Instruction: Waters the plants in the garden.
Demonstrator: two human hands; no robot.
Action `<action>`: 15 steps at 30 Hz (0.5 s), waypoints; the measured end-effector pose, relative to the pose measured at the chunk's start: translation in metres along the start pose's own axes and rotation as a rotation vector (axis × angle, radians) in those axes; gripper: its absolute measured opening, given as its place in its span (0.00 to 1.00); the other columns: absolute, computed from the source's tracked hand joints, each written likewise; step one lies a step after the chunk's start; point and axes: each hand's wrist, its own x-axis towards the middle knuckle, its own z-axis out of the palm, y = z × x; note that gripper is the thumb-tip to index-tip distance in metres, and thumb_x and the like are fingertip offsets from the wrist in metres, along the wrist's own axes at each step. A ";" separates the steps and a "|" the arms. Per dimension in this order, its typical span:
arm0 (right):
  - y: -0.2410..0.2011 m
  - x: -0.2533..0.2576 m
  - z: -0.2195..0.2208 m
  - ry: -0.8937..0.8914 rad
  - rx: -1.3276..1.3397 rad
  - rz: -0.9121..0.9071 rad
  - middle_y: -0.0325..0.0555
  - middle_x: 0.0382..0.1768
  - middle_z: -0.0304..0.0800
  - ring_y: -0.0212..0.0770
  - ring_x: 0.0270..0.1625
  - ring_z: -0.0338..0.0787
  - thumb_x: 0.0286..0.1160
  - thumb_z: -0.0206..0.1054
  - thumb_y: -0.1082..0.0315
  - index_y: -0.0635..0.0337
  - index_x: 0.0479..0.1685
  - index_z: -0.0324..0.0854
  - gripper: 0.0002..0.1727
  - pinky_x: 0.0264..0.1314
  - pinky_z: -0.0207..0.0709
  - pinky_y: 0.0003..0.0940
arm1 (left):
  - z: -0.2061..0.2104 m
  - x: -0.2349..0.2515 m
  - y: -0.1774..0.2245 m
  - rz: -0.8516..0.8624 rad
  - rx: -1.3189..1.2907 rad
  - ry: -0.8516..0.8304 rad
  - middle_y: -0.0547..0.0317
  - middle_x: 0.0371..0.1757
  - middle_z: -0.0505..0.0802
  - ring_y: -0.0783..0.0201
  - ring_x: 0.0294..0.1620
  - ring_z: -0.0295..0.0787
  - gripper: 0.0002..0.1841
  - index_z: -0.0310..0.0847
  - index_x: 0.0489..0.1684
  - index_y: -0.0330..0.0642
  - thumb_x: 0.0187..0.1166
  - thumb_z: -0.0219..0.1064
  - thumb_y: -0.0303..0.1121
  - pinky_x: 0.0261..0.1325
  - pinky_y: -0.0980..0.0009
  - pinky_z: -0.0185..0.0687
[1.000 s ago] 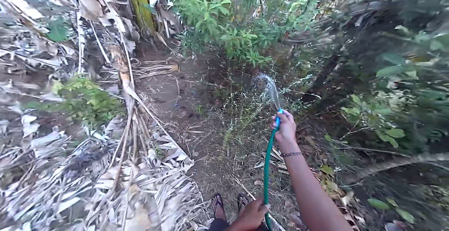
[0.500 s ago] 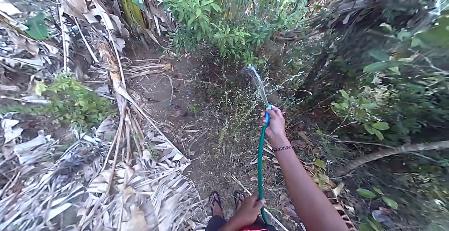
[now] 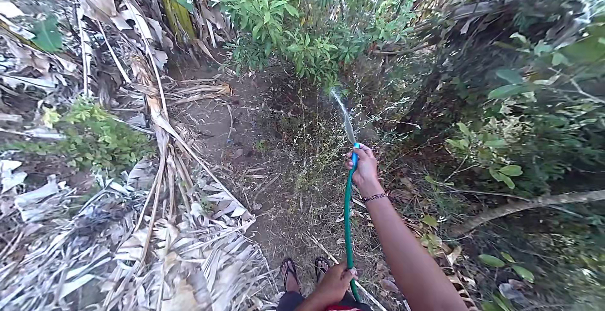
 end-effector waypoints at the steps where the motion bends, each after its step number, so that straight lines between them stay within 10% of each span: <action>1: 0.002 0.002 -0.001 0.008 0.008 0.001 0.45 0.23 0.78 0.31 0.11 0.71 0.89 0.55 0.73 0.60 0.63 0.68 0.10 0.11 0.67 0.22 | 0.000 0.000 -0.001 -0.003 -0.004 0.000 0.50 0.61 0.90 0.59 0.57 0.89 0.23 0.76 0.74 0.39 0.94 0.49 0.45 0.63 0.56 0.83; 15: 0.035 0.034 -0.014 -0.007 0.189 0.076 0.41 0.21 0.77 0.28 0.10 0.69 0.92 0.50 0.68 0.56 0.60 0.67 0.07 0.10 0.64 0.20 | -0.002 0.003 -0.013 -0.100 -0.027 0.100 0.47 0.57 0.91 0.54 0.52 0.91 0.24 0.77 0.73 0.39 0.94 0.48 0.47 0.59 0.53 0.85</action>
